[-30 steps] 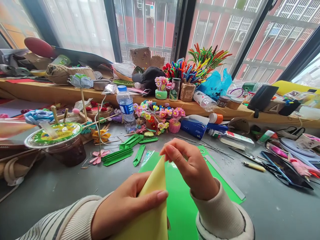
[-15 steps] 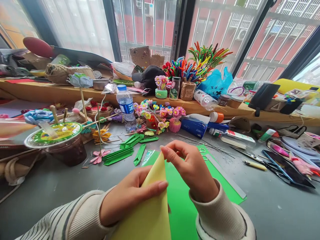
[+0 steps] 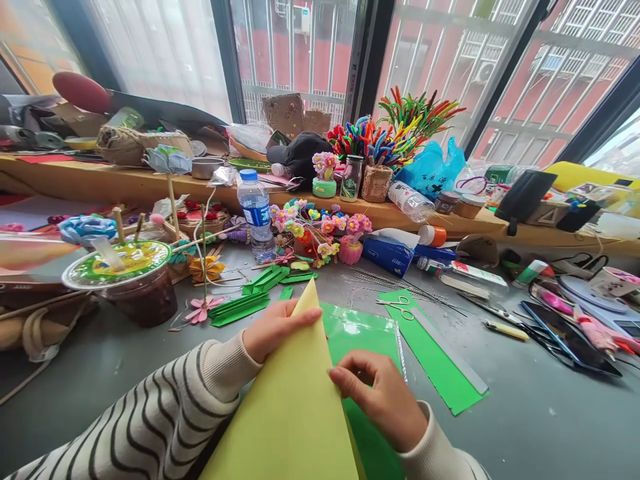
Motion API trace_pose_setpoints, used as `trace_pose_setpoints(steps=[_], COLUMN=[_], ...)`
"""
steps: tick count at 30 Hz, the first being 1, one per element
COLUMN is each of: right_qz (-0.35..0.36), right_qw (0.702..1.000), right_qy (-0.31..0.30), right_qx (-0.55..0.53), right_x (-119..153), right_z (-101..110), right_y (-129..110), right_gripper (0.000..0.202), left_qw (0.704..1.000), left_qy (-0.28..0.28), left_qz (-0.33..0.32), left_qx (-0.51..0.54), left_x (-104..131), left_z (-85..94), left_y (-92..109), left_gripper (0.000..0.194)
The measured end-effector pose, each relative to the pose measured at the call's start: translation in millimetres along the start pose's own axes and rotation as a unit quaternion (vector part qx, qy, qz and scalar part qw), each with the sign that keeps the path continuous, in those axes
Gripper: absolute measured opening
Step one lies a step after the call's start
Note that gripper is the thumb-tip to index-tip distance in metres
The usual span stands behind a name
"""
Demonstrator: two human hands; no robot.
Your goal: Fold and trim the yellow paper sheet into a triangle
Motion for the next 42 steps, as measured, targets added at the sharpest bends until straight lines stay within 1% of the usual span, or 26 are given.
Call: trace_pose_setpoints(steps=[3,6,8,19,27,33,38,42], right_qz=[0.022,0.052,0.061,0.058,0.058,0.039,0.03,0.023], right_qw=[0.999,0.996,0.994,0.993,0.994,0.995,0.995,0.996], right_qy=[0.018,0.042,0.054,0.071,0.067,0.056,0.054,0.056], right_qx=[0.031,0.06,0.069,0.072,0.069,0.069,0.072,0.066], right_x=[0.5,3.3,5.8,8.8,8.8,7.8,8.1,8.2], right_z=[-3.7,-4.2,-4.1,-3.2,-3.5,-3.8,-3.6,-2.5], right_y=[2.4,0.7,-1.1,-3.9,-3.8,-3.0,-1.7,-0.7], right_gripper=[0.028,0.027,0.026,0.024,0.021,0.021,0.022,0.023], left_qw=[1.0,1.0,1.0,0.999,0.999,1.0,0.999,0.999], left_qy=[-0.001,0.0,-0.002,-0.015,-0.026,-0.022,-0.04,-0.042], left_qz=[0.002,0.005,0.007,0.007,0.008,0.001,0.001,0.0], left_qx=[0.007,0.012,0.015,0.029,0.033,0.018,0.022,0.025], left_x=[1.3,2.9,4.2,8.7,7.4,9.0,9.6,8.5], left_z=[-0.6,-1.3,-2.1,-4.7,-4.9,-5.2,-5.4,-4.9], left_y=[2.4,5.0,6.5,10.0,8.4,9.6,10.7,9.2], left_gripper=[0.027,0.026,0.026,0.022,0.022,0.02,0.015,0.015])
Point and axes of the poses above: each hand's wrist, its own x-axis away from the middle knuckle, its own z-axis out of the back of the hand, y = z × x, the point moved 2 cm from there along -x, towards the middle knuckle, and after that the axes turned 10 degrees about -x, right-handed, at the moved point
